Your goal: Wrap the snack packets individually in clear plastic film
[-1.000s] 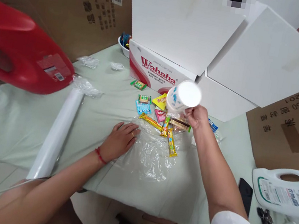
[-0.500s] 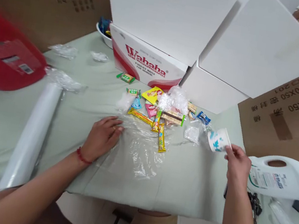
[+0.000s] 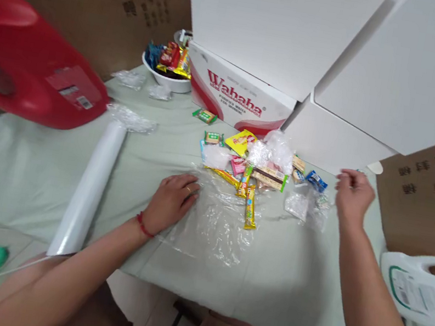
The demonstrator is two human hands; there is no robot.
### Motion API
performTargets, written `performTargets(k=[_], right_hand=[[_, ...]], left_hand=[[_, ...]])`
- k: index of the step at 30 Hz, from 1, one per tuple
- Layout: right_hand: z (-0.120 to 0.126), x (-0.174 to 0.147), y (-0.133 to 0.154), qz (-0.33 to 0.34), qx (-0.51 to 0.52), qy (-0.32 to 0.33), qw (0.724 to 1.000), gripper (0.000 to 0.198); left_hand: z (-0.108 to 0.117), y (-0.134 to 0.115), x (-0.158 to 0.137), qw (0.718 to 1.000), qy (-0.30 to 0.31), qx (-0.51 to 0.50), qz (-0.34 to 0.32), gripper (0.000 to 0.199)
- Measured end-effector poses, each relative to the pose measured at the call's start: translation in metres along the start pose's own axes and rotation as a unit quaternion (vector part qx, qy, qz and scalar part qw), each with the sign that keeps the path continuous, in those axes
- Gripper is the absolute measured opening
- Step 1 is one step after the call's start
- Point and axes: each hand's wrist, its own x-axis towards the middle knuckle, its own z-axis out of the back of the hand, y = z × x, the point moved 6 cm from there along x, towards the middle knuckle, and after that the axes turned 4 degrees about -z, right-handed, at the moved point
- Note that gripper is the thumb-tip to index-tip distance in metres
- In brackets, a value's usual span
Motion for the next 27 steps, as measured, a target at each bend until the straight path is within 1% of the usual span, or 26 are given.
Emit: performTargets(k=[1, 2, 3, 4, 5, 6, 7, 9, 11, 13, 14, 16, 17, 19, 20, 21, 23, 26, 27], right_hand=[[-0.022, -0.027, 0.026, 0.035, 0.043, 0.072, 0.996, 0.023], [-0.045, -0.059, 0.059, 0.095, 0.065, 0.159, 0.981, 0.023], [-0.067, -0.093, 0.094, 0.152, 0.084, 0.227, 0.958, 0.023], [-0.088, -0.129, 0.132, 0.217, 0.094, 0.300, 0.924, 0.022], [-0.110, -0.165, 0.170, 0.283, 0.096, 0.371, 0.879, 0.023], [-0.131, -0.199, 0.206, 0.344, 0.084, 0.434, 0.829, 0.025], [-0.152, -0.227, 0.240, 0.393, 0.065, 0.470, 0.788, 0.029], [-0.196, -0.271, 0.299, 0.466, 0.009, 0.499, 0.731, 0.044], [-0.238, -0.303, 0.348, 0.515, -0.015, 0.504, 0.693, 0.065], [-0.277, -0.332, 0.384, 0.563, -0.022, 0.503, 0.656, 0.079], [-0.295, -0.343, 0.395, 0.574, -0.034, 0.506, 0.643, 0.082], [-0.322, -0.358, 0.403, 0.575, -0.066, 0.518, 0.630, 0.079], [-0.329, -0.362, 0.401, 0.571, -0.082, 0.522, 0.628, 0.072], [-0.329, -0.360, 0.390, 0.572, -0.105, 0.520, 0.626, 0.050], [-0.323, -0.355, 0.380, 0.575, -0.116, 0.515, 0.625, 0.043], [-0.313, -0.346, 0.368, 0.576, -0.130, 0.509, 0.626, 0.040], [-0.290, -0.319, 0.337, 0.554, -0.177, 0.500, 0.642, 0.038], [-0.257, -0.263, 0.291, 0.472, -0.258, 0.498, 0.680, 0.023], [-0.248, -0.247, 0.282, 0.447, -0.261, 0.508, 0.689, 0.024]], left_hand=[[0.000, -0.001, 0.000, 1.000, 0.005, 0.001, 0.001, 0.030], [0.000, -0.002, 0.000, 1.000, 0.008, 0.001, 0.004, 0.030], [0.000, -0.003, 0.000, 1.000, 0.010, 0.002, 0.006, 0.029], [0.001, -0.003, -0.001, 1.000, 0.011, 0.002, 0.007, 0.029], [0.001, -0.003, -0.002, 1.000, 0.011, 0.002, 0.004, 0.029], [0.001, -0.004, -0.003, 1.000, 0.011, 0.001, -0.001, 0.029], [0.001, -0.004, -0.004, 1.000, 0.012, 0.000, -0.007, 0.029], [0.001, -0.004, -0.005, 1.000, 0.016, -0.002, -0.020, 0.028], [0.002, -0.003, -0.006, 1.000, 0.018, -0.001, -0.026, 0.028], [0.001, -0.002, -0.007, 0.999, 0.021, 0.001, -0.026, 0.029], [0.001, -0.002, -0.007, 0.999, 0.023, 0.001, -0.024, 0.029], [0.001, -0.001, -0.006, 0.999, 0.027, -0.004, -0.019, 0.029], [0.002, -0.001, -0.006, 0.999, 0.028, -0.006, -0.019, 0.029], [0.002, -0.002, -0.006, 0.999, 0.031, -0.004, -0.026, 0.029], [0.002, -0.002, -0.007, 0.999, 0.032, 0.000, -0.031, 0.029], [0.002, -0.003, -0.007, 0.999, 0.032, 0.007, -0.035, 0.029], [0.002, -0.004, -0.007, 0.999, 0.029, 0.022, -0.037, 0.029], [0.002, -0.007, -0.008, 0.999, 0.027, 0.034, -0.032, 0.028], [0.002, -0.009, -0.008, 0.999, 0.028, 0.034, -0.030, 0.028]])
